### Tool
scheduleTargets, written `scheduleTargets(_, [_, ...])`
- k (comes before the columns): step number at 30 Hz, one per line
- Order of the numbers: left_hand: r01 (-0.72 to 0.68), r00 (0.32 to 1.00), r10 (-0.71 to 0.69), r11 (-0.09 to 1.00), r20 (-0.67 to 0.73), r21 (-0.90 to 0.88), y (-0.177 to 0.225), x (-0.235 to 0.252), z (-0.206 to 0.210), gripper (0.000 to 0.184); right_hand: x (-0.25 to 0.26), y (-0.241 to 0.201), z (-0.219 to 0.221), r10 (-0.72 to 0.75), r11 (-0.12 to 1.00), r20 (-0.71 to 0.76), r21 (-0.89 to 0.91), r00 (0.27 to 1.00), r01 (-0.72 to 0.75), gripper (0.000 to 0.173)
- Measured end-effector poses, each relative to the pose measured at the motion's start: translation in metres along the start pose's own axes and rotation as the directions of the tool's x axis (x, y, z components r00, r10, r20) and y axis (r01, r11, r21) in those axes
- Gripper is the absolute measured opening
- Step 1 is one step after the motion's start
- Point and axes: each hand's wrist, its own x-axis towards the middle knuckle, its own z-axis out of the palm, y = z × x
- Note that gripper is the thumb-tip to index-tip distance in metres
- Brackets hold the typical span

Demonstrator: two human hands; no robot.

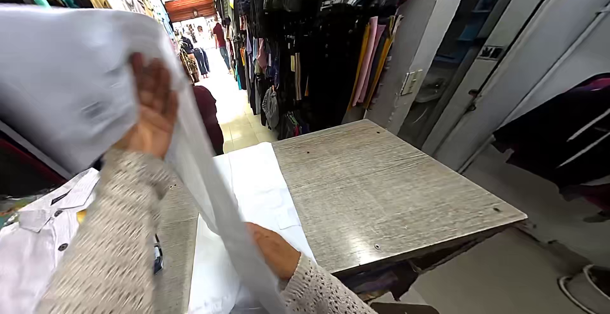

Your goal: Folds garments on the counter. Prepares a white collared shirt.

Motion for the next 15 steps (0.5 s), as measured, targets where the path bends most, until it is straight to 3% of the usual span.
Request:
scheduleTargets(1, [0.156,0.981,-0.134,0.975,-0.138,0.158,-0.025,0.011,-0.01,0.055,-0.002,-0.019,-0.004,0.195,0.978,-0.062,0.092,0.979,-0.189,0.047])
scheduleTargets(2, [0.35,0.911,-0.261,0.899,-0.32,0.264,-0.049,0.021,-0.018,0.058,0.003,-0.028,-0.006,0.345,0.931,-0.158,0.181,0.925,-0.316,0.047])
scheduleTargets(3, [0.533,0.813,-0.361,0.777,-0.457,0.335,-0.072,0.025,-0.024,0.066,0.007,-0.028,-0.006,0.407,0.904,-0.28,0.258,0.87,-0.34,0.048])
scheduleTargets(5, [0.74,0.672,-0.524,0.491,-0.523,0.459,-0.103,0.009,-0.041,0.072,0.013,0.008,-0.012,0.306,0.925,-0.404,0.339,0.862,-0.169,0.057])
scheduleTargets(6, [0.751,0.646,-0.575,0.358,-0.502,0.555,-0.108,-0.005,-0.05,0.065,0.015,0.017,-0.014,0.285,0.921,-0.43,0.372,0.856,-0.12,0.061])
scheduleTargets(8, [0.634,0.648,-0.632,0.138,-0.425,0.761,-0.1,-0.038,-0.069,0.053,0.012,0.022,-0.016,0.274,0.92,-0.433,0.38,0.859,-0.102,0.057])
scheduleTargets(11, [0.497,0.649,-0.637,-0.059,-0.416,0.866,-0.076,-0.1,-0.097,0.048,0.008,0.013,-0.011,0.308,0.93,-0.393,0.316,0.867,-0.187,0.029])
scheduleTargets(13, [0.452,0.619,-0.675,-0.111,-0.401,0.885,-0.072,-0.138,-0.11,0.046,0.01,0.011,-0.01,0.326,0.919,-0.324,0.328,0.888,-0.218,0.025])
scheduleTargets(15, [0.487,0.658,-0.66,0.008,-0.362,0.873,-0.067,-0.163,-0.104,0.035,0.008,0.012,-0.008,0.297,0.93,-0.321,0.309,0.899,-0.197,0.027])
